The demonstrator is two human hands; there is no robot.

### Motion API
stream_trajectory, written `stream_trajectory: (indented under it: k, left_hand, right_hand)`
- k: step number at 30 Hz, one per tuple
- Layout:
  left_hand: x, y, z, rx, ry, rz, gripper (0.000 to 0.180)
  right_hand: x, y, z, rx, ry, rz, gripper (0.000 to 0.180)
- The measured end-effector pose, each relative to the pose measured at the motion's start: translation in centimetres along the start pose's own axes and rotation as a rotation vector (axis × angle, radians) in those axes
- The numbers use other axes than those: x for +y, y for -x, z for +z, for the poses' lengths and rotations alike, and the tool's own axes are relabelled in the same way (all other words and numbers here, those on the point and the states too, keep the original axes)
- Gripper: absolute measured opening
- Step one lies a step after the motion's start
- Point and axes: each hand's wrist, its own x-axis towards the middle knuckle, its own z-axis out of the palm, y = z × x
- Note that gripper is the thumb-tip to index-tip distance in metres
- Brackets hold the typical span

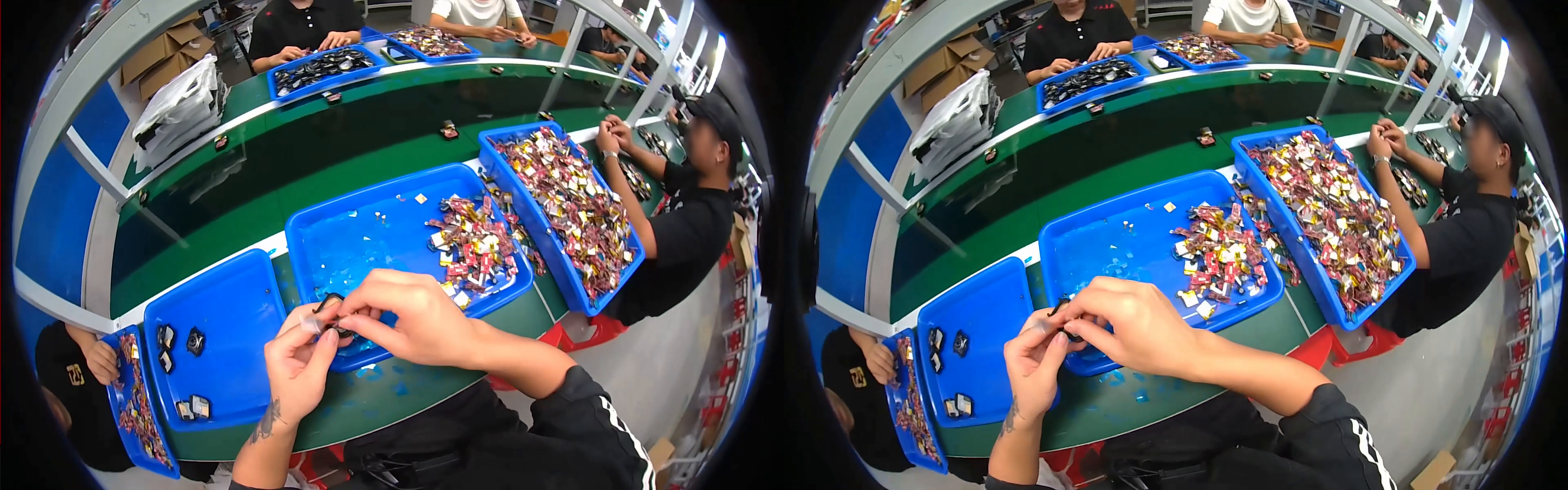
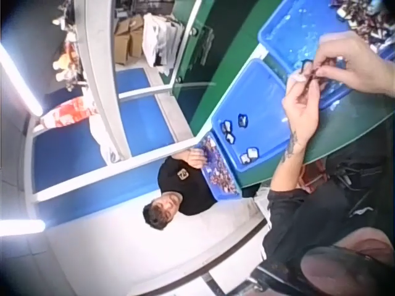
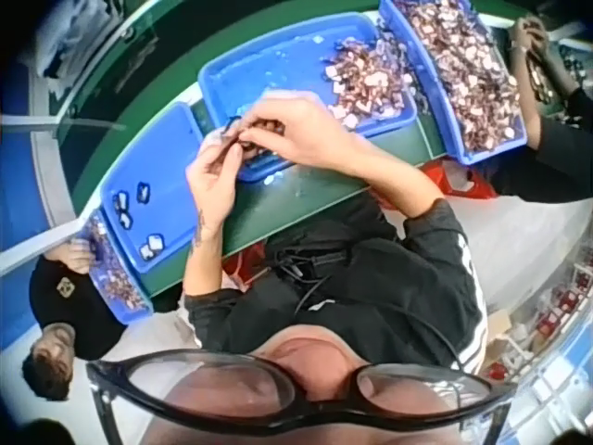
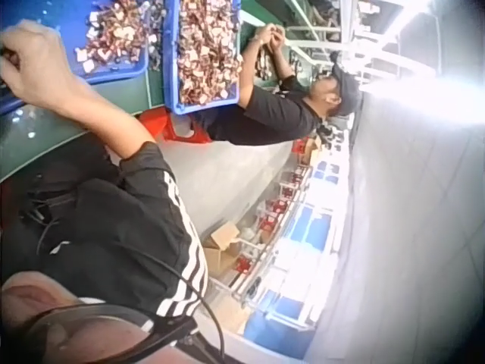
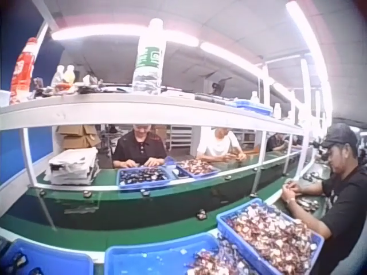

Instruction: Inspecting and assembling components of smartwatches at a production line.

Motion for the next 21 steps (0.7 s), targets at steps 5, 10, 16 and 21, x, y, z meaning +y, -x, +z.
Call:
stream_trajectory:
  k: [5,10,16,21]
  left_hand:
    - [-0.8,-0.5,-0.7,-0.079,-0.044,0.054,0.015]
    - [-0.4,-0.3,-0.6,-0.108,0.133,-0.059,0.011]
    - [-0.2,-0.1,-1.2,-0.246,0.179,-0.096,0.011]
    - [0.0,0.0,-1.1,-0.263,0.131,-0.102,0.01]
  right_hand:
    - [-0.2,1.0,0.1,-0.014,-0.311,0.397,0.015]
    - [-0.1,1.4,-1.1,-0.007,-0.22,0.28,0.013]
    - [-1.1,-0.2,-2.0,-0.084,0.11,-0.057,0.017]
    - [-1.0,-0.6,-2.6,-0.238,0.166,-0.098,0.008]
